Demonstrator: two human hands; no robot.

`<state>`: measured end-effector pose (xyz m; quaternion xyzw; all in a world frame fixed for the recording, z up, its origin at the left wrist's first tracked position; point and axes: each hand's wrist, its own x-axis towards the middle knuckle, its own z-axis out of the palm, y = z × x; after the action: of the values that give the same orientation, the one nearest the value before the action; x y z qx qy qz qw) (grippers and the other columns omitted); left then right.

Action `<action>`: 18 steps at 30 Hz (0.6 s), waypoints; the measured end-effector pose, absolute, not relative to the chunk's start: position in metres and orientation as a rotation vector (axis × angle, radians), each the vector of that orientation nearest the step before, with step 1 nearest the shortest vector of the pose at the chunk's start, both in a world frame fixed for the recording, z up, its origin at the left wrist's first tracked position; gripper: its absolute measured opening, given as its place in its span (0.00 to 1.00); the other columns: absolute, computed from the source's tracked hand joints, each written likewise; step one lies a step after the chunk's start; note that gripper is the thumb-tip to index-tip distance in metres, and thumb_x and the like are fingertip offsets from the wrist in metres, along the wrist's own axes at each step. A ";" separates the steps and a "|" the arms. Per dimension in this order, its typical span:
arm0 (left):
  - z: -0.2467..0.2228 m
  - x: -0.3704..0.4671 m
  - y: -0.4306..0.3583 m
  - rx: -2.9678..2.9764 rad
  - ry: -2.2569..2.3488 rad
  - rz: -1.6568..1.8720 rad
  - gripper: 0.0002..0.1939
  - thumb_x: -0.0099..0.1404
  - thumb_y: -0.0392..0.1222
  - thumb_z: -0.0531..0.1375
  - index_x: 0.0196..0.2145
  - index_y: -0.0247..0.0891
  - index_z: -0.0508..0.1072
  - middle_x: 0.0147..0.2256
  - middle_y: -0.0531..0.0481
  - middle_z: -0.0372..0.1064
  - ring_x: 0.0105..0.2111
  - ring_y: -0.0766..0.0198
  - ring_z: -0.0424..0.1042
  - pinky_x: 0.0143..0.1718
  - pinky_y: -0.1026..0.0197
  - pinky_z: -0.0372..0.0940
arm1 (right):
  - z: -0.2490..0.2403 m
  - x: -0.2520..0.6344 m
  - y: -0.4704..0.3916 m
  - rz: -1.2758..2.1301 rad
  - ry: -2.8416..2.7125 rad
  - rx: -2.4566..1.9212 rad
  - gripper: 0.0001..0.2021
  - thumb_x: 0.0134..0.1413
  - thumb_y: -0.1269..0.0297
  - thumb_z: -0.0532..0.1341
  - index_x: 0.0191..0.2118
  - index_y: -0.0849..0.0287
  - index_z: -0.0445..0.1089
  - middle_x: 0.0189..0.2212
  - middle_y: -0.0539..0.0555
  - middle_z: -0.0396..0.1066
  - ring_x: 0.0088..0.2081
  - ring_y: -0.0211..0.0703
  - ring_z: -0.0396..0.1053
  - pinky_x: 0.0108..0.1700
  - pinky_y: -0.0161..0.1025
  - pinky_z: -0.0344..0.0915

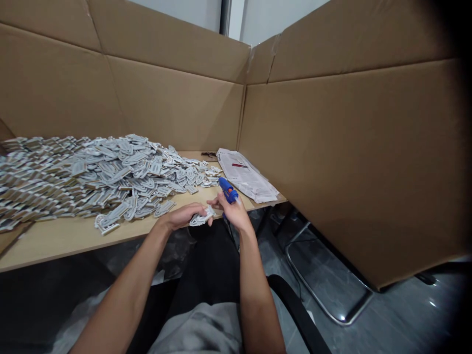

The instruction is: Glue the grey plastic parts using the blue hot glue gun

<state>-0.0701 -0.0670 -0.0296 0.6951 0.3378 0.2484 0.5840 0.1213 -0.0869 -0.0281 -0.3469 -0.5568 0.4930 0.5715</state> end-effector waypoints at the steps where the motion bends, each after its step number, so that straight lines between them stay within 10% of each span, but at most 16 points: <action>1: -0.029 -0.069 -0.067 1.642 0.791 0.575 0.15 0.58 0.47 0.59 0.27 0.36 0.83 0.29 0.44 0.75 0.28 0.58 0.68 0.31 0.61 0.61 | -0.026 0.120 -0.089 1.196 -1.290 -0.787 0.23 0.54 0.38 0.64 0.35 0.57 0.67 0.33 0.56 0.77 0.39 0.50 0.80 0.46 0.44 0.75; 12: -0.041 -0.070 -0.059 1.526 0.734 0.611 0.13 0.59 0.45 0.60 0.28 0.34 0.80 0.31 0.47 0.74 0.32 0.60 0.67 0.36 0.61 0.60 | -0.023 0.129 -0.094 1.201 -1.423 -0.830 0.23 0.57 0.37 0.61 0.33 0.54 0.63 0.15 0.47 0.68 0.19 0.43 0.72 0.21 0.36 0.67; 18: -0.037 -0.072 -0.063 1.534 0.756 0.648 0.15 0.61 0.48 0.61 0.31 0.34 0.81 0.31 0.47 0.73 0.29 0.63 0.65 0.33 0.62 0.58 | -0.032 0.129 -0.083 1.058 -1.358 -0.949 0.22 0.54 0.40 0.65 0.36 0.54 0.63 0.22 0.47 0.71 0.26 0.47 0.77 0.28 0.39 0.74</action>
<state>-0.0717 -0.0634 -0.0371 0.6644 0.3274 0.2806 0.6104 0.1287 -0.0834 -0.0323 -0.4018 -0.5750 0.4477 0.5546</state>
